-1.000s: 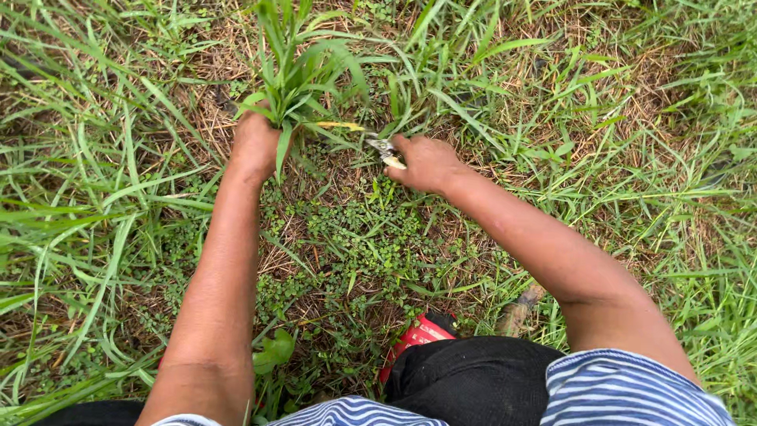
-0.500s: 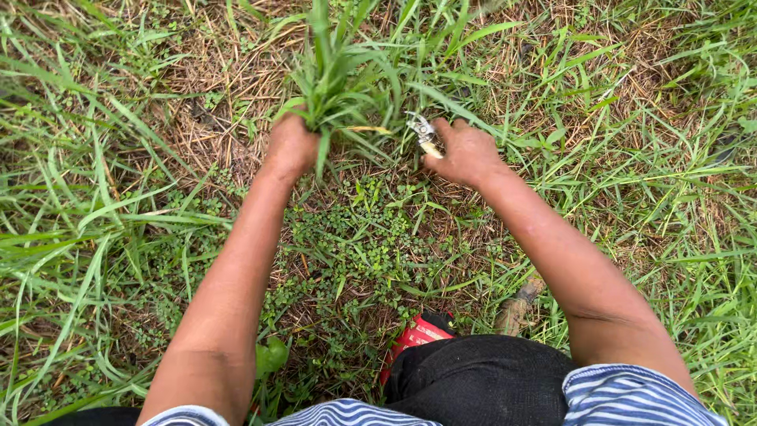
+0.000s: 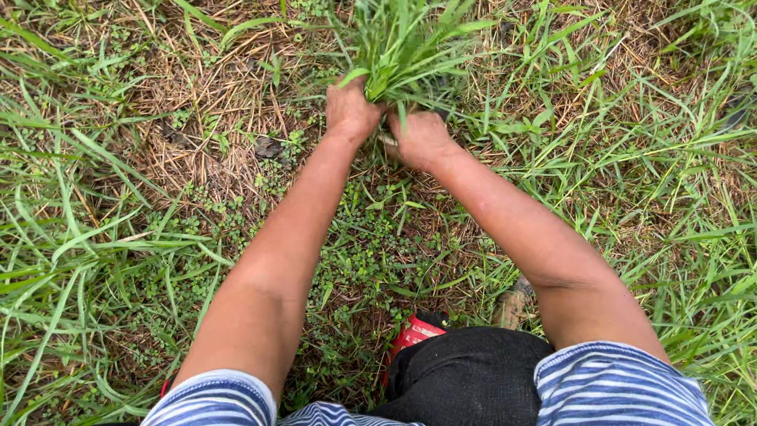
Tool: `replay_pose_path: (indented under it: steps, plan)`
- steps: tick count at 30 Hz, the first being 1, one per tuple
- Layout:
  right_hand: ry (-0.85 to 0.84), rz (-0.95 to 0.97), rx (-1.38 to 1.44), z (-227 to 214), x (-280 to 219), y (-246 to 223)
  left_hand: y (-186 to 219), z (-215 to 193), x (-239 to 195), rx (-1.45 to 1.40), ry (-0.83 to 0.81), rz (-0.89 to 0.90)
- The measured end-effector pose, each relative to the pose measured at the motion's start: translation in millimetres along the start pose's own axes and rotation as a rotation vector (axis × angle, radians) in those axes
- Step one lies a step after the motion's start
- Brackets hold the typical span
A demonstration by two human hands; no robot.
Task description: The person kneels on the ground and uses shears to cut clumps of grass and weeds. They gather the vegetation with one hand and trim it with the other, repeating the process across the area.
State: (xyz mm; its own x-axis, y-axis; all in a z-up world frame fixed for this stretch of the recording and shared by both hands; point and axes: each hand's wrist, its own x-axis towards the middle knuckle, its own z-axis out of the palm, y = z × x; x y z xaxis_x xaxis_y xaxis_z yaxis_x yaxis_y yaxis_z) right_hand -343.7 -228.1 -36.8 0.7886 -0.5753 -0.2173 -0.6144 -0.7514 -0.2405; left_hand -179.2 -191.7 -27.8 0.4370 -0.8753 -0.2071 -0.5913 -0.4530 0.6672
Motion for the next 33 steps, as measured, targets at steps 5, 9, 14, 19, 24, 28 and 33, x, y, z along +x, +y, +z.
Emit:
replay_pose_path:
  steps: [5,9,14,19,24,28,33]
  plan:
    - [-0.17,0.051,-0.004,-7,-13,-9,-8,13,-1,0.066,-0.014,0.013]
    - [-0.364,0.167,0.023,-41,-34,7,-35,1,3,-0.185,0.067,-0.083]
    - [-0.237,0.232,0.039,-64,-57,34,-80,-19,2,-0.4,0.041,-0.149]
    - [-0.273,0.247,0.052,-52,-43,21,-72,-11,0,-0.361,0.051,-0.009]
    - [-0.278,0.248,0.082,-43,-32,10,-57,0,-1,-0.272,0.025,-0.058]
    - [-0.28,0.358,0.337,-42,-35,18,-61,-6,7,-0.223,0.035,-0.027]
    - [-0.288,0.299,0.363,-45,-30,28,-69,-12,6,-0.315,0.027,-0.057]
